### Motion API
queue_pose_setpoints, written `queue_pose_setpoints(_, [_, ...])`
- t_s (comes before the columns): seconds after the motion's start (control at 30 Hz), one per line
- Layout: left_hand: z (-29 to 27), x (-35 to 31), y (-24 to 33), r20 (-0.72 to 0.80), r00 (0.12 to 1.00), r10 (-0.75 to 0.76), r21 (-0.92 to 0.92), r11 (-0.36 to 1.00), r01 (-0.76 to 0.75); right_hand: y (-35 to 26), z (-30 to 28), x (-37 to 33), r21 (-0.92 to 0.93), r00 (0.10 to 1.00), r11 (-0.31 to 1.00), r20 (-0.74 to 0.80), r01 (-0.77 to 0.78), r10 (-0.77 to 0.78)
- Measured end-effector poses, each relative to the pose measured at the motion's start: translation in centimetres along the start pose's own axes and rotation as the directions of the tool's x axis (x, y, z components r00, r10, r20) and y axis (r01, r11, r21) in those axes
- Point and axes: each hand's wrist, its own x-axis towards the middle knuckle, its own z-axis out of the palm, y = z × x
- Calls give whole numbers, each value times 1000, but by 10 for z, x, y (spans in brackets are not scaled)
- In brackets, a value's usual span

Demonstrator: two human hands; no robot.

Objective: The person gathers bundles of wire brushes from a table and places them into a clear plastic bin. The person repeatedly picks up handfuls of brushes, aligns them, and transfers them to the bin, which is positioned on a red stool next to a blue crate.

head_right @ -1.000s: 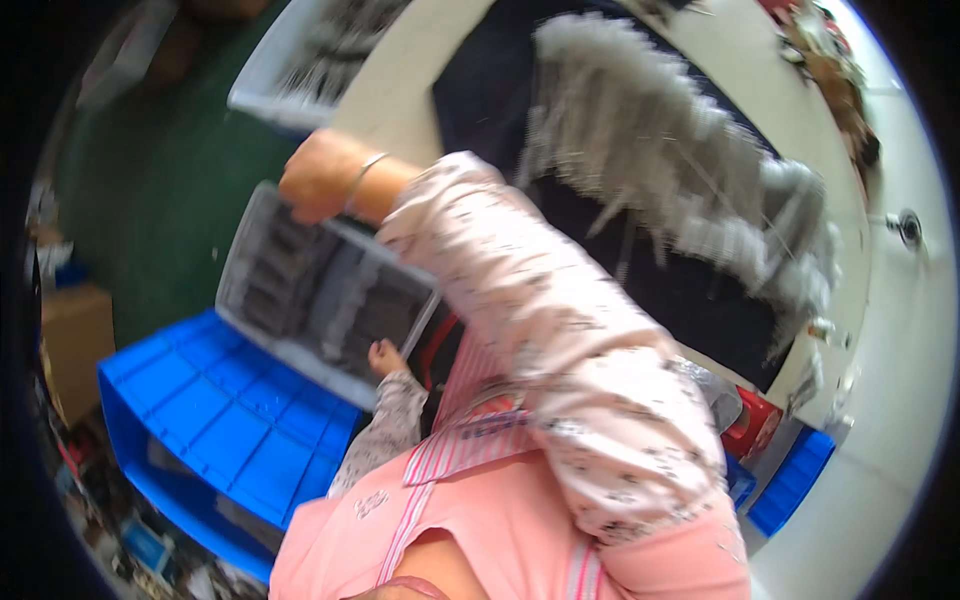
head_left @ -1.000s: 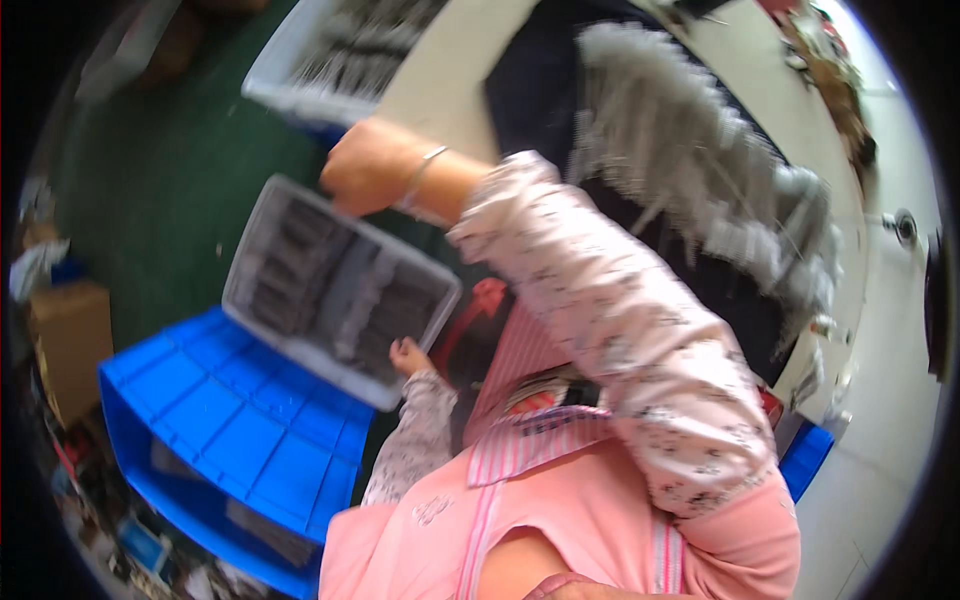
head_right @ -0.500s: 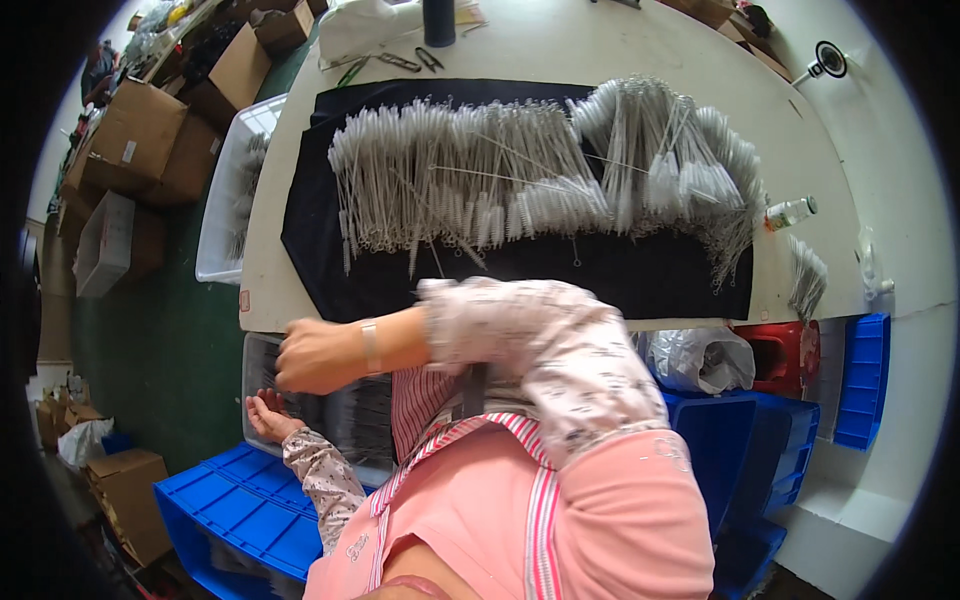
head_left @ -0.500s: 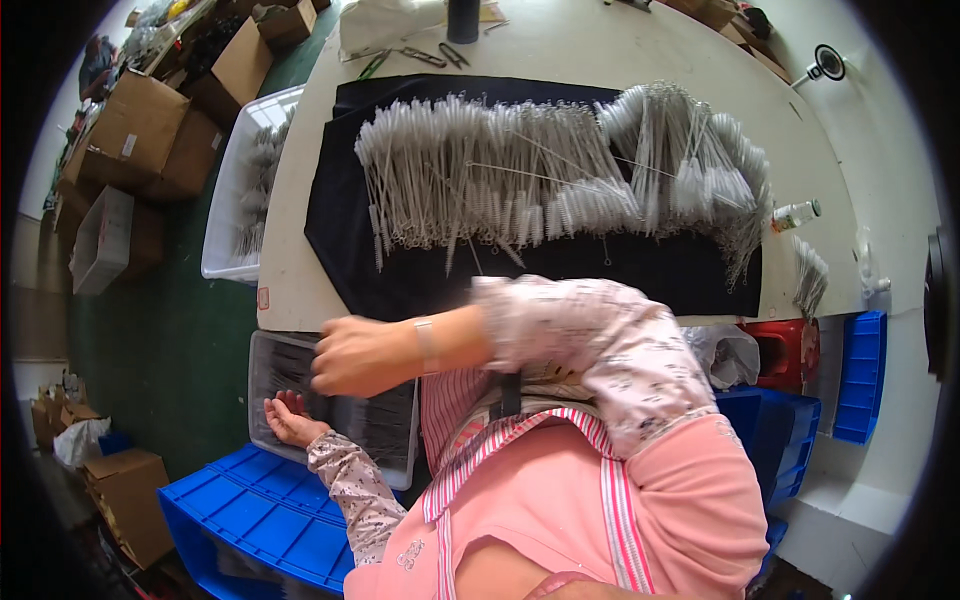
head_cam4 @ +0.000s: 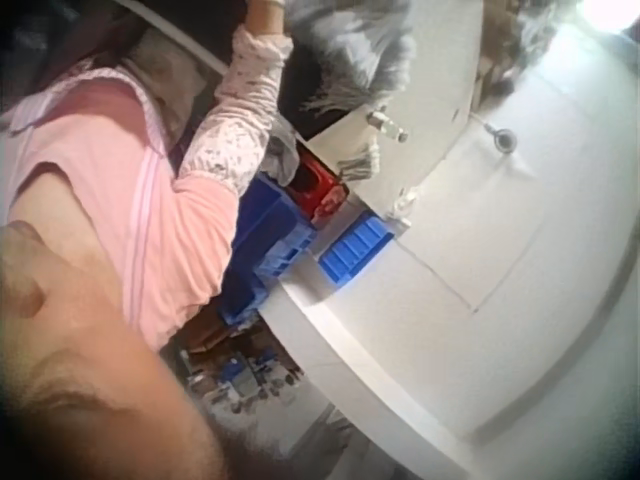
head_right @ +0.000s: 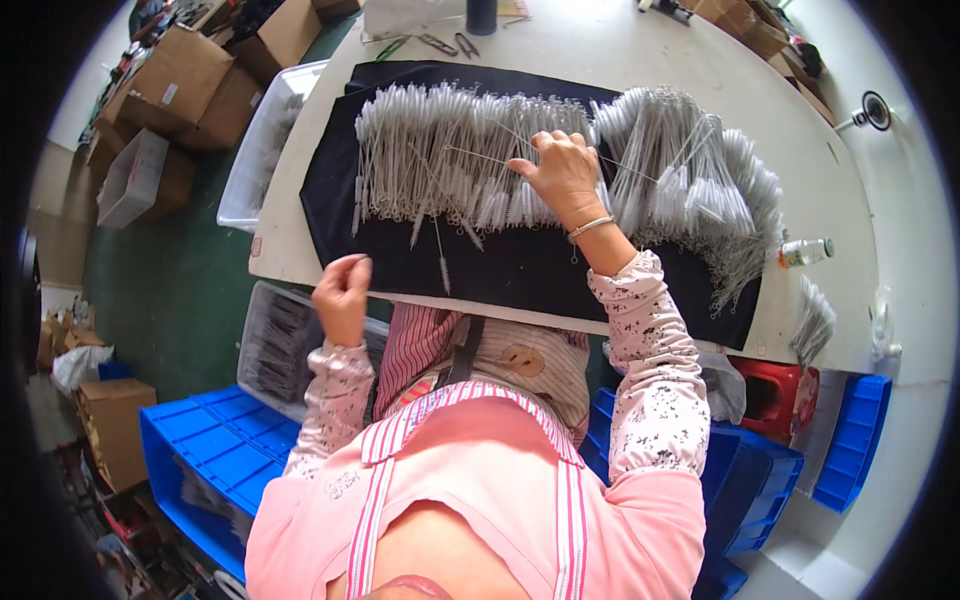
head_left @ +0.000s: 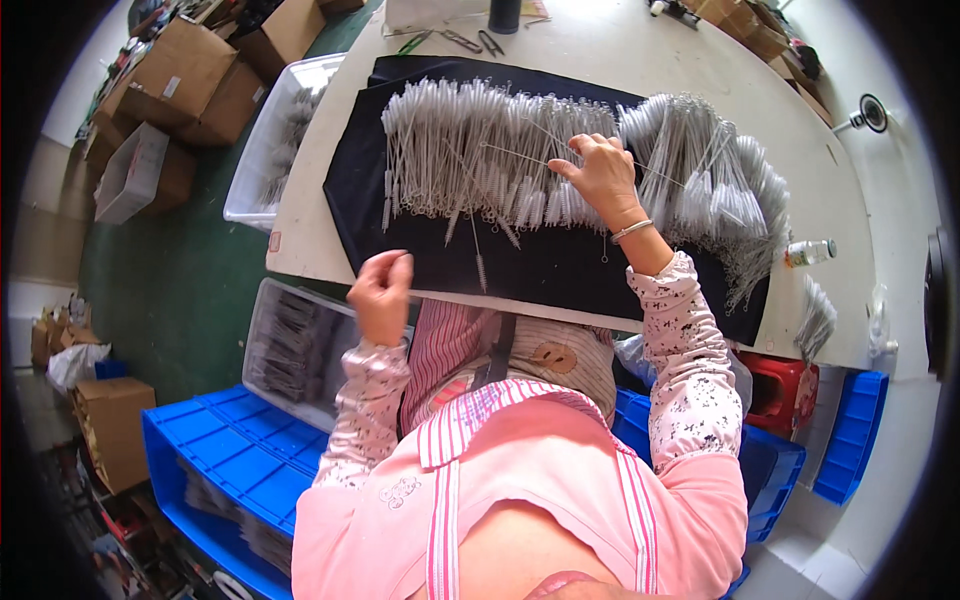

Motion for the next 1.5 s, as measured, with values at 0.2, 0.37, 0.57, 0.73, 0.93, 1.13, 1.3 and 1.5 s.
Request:
queue_pose_setpoints(0.2, [55,18,25,222,969,109,506,837,-210,-16,16,11,-152,998,988,65,2,8])
queue_pose_setpoints(0.37, [85,27,33,304,944,-129,699,703,-129,-8,28,13,-123,999,992,43,25,-20])
queue_pose_setpoints(0.57, [91,31,20,263,942,-209,632,775,-5,-24,4,14,159,988,987,-153,20,4])
queue_pose_setpoints(0.73, [96,34,13,291,940,-177,646,761,-57,-86,2,1,459,997,887,-5,-61,71])
queue_pose_setpoints(0.93, [81,38,13,208,957,-201,422,901,98,-102,56,24,416,968,875,131,-249,213])
queue_pose_setpoints(1.13, [53,58,-7,200,920,-336,-96,928,360,-115,76,47,277,946,907,169,-316,278])
queue_pose_setpoints(1.3, [31,107,-37,-22,993,-118,54,991,119,-114,77,44,312,931,878,148,-363,333])
queue_pose_setpoints(1.5, [46,126,-10,59,994,-92,60,994,88,-99,96,49,420,922,822,132,-385,365])
